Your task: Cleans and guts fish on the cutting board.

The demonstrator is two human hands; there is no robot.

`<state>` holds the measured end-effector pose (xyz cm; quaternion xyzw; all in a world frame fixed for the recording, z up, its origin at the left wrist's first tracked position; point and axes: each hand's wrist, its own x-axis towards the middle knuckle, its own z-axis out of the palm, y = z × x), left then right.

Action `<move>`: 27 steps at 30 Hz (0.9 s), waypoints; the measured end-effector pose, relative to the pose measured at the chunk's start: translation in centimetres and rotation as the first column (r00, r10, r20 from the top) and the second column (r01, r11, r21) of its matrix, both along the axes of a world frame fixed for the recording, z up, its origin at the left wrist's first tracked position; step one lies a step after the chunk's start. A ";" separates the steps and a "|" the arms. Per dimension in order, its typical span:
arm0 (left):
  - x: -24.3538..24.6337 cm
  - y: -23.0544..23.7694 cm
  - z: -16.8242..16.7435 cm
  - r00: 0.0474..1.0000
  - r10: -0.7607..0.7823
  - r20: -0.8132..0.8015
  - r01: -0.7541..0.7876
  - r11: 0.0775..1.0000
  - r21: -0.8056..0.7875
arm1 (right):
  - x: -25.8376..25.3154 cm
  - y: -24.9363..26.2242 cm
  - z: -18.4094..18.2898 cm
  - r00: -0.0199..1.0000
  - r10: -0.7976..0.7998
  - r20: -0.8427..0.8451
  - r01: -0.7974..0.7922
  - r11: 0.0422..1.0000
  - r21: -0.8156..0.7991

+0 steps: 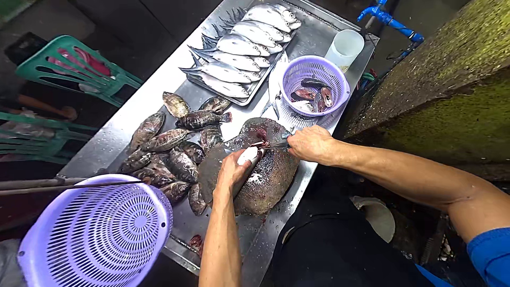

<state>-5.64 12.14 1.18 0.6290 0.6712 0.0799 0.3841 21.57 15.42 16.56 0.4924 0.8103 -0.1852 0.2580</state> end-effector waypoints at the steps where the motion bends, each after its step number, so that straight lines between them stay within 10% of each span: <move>1: 0.1 0.0 0.0 1.000 -0.005 0.004 0.005 1.000 0.011 | -0.2 0.3 -0.2 1.000 0.016 0.004 -0.016 1.000 -0.007; 12: -2.2 1.0 -1.2 0.997 0.031 0.066 -0.030 0.999 -0.014 | 0.8 -0.7 -7.9 0.958 -0.197 -0.208 0.183 0.980 -0.081; 20: -0.7 0.3 -0.3 0.998 0.060 0.016 -0.060 0.998 -0.009 | 0.8 -2.2 -10.7 0.701 -0.639 -0.316 0.452 0.741 -0.496; 27: 3.5 -3.2 -0.4 0.983 0.073 -0.166 -0.036 0.976 0.216 | -0.2 -0.8 -5.9 0.922 -0.354 -0.159 0.324 0.928 -0.185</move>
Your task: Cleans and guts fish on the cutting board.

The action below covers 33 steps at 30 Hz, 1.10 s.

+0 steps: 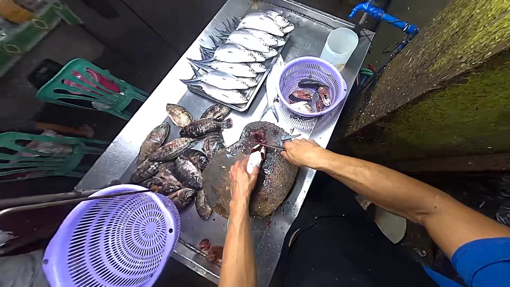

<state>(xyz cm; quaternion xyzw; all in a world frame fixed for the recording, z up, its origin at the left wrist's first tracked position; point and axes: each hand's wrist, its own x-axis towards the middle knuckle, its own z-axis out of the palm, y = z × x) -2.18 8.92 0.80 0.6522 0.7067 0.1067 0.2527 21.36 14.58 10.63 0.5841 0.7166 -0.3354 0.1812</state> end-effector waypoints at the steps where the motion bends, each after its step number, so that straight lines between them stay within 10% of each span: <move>1: 0.5 -0.5 -0.3 1.000 0.001 -0.026 0.001 0.999 0.045 | -0.2 0.1 0.4 0.999 0.033 0.026 -0.033 0.999 0.014; 14: 5.2 -5.2 -2.9 0.993 0.047 -0.109 -0.010 0.948 0.317 | 3.2 1.9 -2.6 0.936 -0.304 -0.175 0.236 0.915 -0.326; 25: 7.0 10.1 -1.8 0.997 -0.078 0.017 0.078 0.997 -0.029 | 13.3 -8.6 -3.6 0.691 -0.639 -0.337 0.448 0.745 -0.494; 33: 8.6 12.0 -2.5 0.997 -0.037 -0.061 0.029 0.990 -0.139 | 12.5 -4.7 -5.4 0.729 -0.625 -0.279 0.348 0.689 -0.636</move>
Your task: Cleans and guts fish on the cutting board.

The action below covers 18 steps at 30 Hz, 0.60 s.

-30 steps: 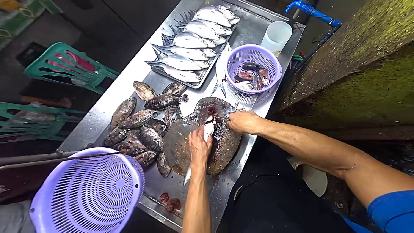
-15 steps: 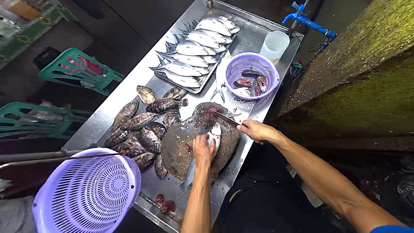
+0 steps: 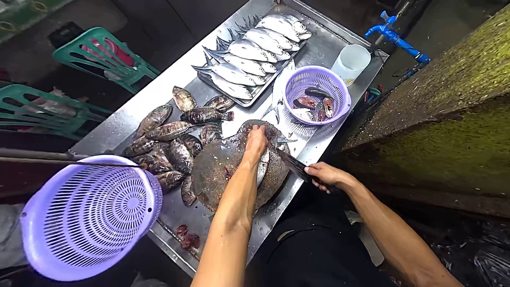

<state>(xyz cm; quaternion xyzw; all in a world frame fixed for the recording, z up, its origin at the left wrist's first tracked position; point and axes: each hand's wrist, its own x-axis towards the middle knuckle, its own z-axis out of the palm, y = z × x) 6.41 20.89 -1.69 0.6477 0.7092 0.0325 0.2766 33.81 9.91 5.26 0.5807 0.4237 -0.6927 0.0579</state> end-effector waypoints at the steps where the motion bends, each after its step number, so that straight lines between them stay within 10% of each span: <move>1: -0.7 -0.5 0.6 0.996 0.069 0.051 -0.071 0.997 0.040 | -0.1 1.1 -0.2 1.000 -0.014 0.016 0.014 1.000 0.018; 6: -7.4 -8.5 5.0 0.852 0.385 0.354 -0.500 0.800 0.333 | -1.0 3.3 -0.4 0.971 -0.141 0.194 0.089 0.963 0.254; 9: -11.2 -16.0 5.8 0.708 0.595 0.381 -0.705 0.633 0.321 | -1.1 3.2 0.3 0.997 -0.067 0.024 0.062 0.983 0.176; 14: -16.3 -29.7 3.2 0.415 0.906 0.080 -0.894 0.391 0.218 | -3.4 4.8 -1.2 0.999 0.049 -0.003 -0.048 0.992 0.119; 18: -17.5 -35.1 2.1 0.264 0.958 -0.112 -0.958 0.274 0.084 | -4.4 5.1 -0.4 0.978 -0.185 0.093 0.151 0.945 0.292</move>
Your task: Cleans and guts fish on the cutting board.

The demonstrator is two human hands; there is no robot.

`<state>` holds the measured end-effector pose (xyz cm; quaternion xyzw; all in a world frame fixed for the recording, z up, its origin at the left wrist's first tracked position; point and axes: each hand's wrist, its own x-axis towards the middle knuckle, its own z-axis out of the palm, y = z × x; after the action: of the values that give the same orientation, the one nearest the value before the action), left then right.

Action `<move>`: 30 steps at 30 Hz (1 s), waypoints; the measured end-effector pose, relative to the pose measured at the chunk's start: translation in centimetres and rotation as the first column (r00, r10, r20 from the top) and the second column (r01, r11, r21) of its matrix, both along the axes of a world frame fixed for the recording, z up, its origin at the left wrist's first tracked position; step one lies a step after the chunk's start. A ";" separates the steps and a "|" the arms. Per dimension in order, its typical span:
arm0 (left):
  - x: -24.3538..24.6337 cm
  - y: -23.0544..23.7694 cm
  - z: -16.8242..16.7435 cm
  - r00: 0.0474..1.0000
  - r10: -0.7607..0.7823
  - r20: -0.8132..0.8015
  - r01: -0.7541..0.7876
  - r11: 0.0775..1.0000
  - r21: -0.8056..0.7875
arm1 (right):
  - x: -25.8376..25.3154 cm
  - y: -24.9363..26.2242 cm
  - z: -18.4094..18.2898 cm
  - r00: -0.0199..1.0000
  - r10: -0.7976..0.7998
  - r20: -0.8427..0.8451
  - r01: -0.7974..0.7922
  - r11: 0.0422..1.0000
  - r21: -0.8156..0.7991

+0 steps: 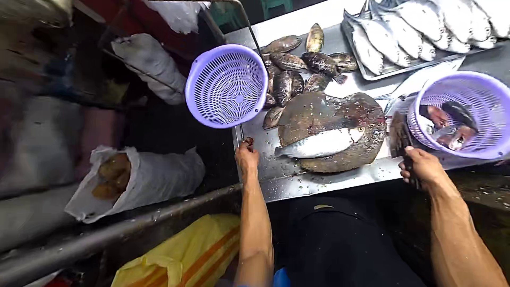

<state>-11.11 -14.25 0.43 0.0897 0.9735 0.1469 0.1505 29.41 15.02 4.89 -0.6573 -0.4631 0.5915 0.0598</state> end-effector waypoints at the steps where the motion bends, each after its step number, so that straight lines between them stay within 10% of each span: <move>1: 0.1 -0.6 0.0 1.000 0.000 -0.007 0.000 1.000 -0.001 | -0.2 -0.4 0.5 0.999 -0.038 0.016 0.038 0.999 0.024; 9: 6.7 8.1 3.2 0.815 -0.579 -0.014 0.556 0.775 0.298 | 2.6 -1.4 -0.2 0.971 0.209 -0.118 -0.232 0.944 -0.234; 14: 13.5 17.4 1.0 0.390 -0.920 0.049 0.918 0.392 0.060 | 0.9 -2.8 -0.3 0.995 -0.002 0.098 0.001 1.000 0.012; 17: 15.4 21.0 -0.1 0.290 -0.944 0.154 0.955 0.276 -0.110 | 0.9 -3.2 0.1 0.997 0.046 -0.062 -0.056 0.984 -0.168; 20: 15.2 22.4 0.3 0.314 -0.931 0.187 0.949 0.302 -0.090 | 2.4 -1.8 -0.5 0.992 0.054 -0.116 -0.078 0.974 -0.212; 24: 11.1 24.0 3.0 0.552 -0.818 0.161 0.818 0.569 0.087 | 2.8 -0.4 -1.0 0.996 -0.044 0.072 0.044 0.999 0.010; 27: 5.3 24.5 4.3 0.766 -0.625 0.152 0.540 0.754 0.375 | 2.1 -1.2 -0.6 0.997 0.059 -0.049 -0.062 0.996 -0.061; 30: 2.7 23.6 4.6 0.859 -0.372 0.351 0.003 0.690 0.724 | 1.7 -2.0 -1.0 0.953 0.214 -0.214 -0.256 0.947 -0.192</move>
<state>-8.39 9.31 5.02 0.2037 0.7611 0.5055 0.3517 31.13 12.98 3.87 -0.5403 -0.4631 0.7014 -0.0397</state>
